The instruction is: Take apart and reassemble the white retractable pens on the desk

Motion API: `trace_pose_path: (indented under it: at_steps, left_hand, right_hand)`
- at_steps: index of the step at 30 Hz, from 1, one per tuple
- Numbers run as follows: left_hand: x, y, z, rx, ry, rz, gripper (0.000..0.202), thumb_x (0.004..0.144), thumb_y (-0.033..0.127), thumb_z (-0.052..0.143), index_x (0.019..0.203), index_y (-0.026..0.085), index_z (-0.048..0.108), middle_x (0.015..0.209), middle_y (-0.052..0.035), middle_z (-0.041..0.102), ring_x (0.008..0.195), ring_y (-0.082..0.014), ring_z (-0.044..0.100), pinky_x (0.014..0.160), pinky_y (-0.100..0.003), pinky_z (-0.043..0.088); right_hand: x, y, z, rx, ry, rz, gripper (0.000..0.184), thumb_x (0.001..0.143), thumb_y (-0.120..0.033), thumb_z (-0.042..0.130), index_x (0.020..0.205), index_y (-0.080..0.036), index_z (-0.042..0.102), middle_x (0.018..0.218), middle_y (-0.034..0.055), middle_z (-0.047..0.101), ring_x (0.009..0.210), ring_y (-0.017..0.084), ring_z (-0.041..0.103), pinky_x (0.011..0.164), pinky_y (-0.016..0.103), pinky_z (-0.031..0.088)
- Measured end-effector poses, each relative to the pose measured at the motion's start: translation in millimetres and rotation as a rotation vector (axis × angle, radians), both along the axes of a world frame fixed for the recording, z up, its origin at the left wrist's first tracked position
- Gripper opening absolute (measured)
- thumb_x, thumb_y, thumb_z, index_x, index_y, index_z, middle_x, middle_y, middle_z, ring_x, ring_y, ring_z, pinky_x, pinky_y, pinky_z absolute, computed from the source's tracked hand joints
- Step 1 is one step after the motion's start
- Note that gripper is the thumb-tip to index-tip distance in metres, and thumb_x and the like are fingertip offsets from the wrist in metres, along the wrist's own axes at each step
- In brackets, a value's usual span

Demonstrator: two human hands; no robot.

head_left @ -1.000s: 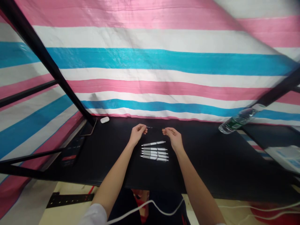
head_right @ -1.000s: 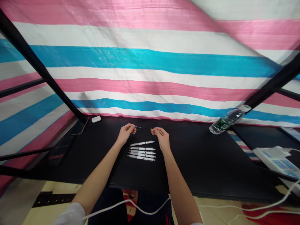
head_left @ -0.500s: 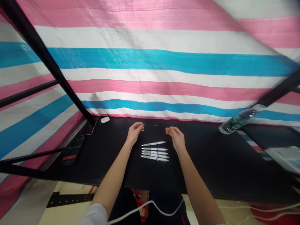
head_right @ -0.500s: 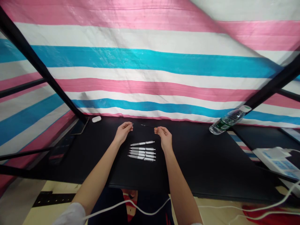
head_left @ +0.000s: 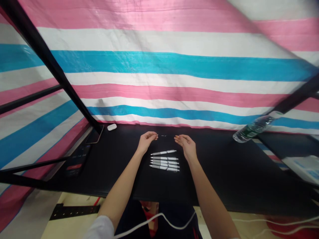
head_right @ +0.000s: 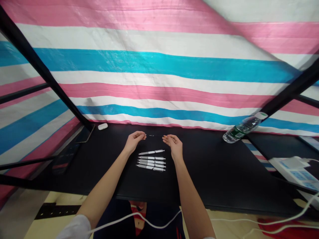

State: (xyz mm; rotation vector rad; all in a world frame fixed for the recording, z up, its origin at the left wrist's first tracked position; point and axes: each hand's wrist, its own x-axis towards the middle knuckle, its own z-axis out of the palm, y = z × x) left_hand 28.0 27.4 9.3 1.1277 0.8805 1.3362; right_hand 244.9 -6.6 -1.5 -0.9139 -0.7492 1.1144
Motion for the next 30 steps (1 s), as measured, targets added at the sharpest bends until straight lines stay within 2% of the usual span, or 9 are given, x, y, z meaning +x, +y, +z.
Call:
trace_pose_path:
  at_steps: [7,21,30]
  left_hand:
    - [4.2,-1.9,-0.5,0.022,0.055,-0.036,0.027,0.066,0.033,0.077,0.082,0.013,0.069,0.074,-0.0054,0.07,0.07,-0.0162,0.065,0.074,-0.033,0.052]
    - [5.3,-3.8,0.0,0.003,0.059,-0.056,0.028,0.065,0.035,0.077,0.079,0.013,0.069,0.072,-0.0052,0.07,0.069,-0.0155,0.065,0.073,-0.031,0.05]
    - [10.7,-6.6,-3.6,-0.001,0.123,-0.066,0.027,0.065,0.034,0.077,0.081,0.013,0.069,0.074,-0.0059,0.071,0.068,-0.016,0.066,0.072,-0.031,0.052]
  right_hand:
    - [-3.8,-2.9,3.4,0.001,-0.037,0.012,0.029,0.065,-0.038,0.081,0.08,-0.018,0.066,0.083,0.0069,0.074,0.083,0.024,0.072,0.084,0.042,0.059]
    - [-3.5,-3.5,4.1,-0.008,-0.04,0.018,0.026,0.066,-0.035,0.08,0.08,-0.017,0.066,0.082,0.0069,0.074,0.082,0.022,0.072,0.084,0.04,0.058]
    - [-10.0,-2.7,1.6,-0.015,-0.061,0.053,0.031,0.062,-0.041,0.081,0.077,-0.018,0.066,0.079,0.0066,0.074,0.077,0.023,0.072,0.078,0.039,0.06]
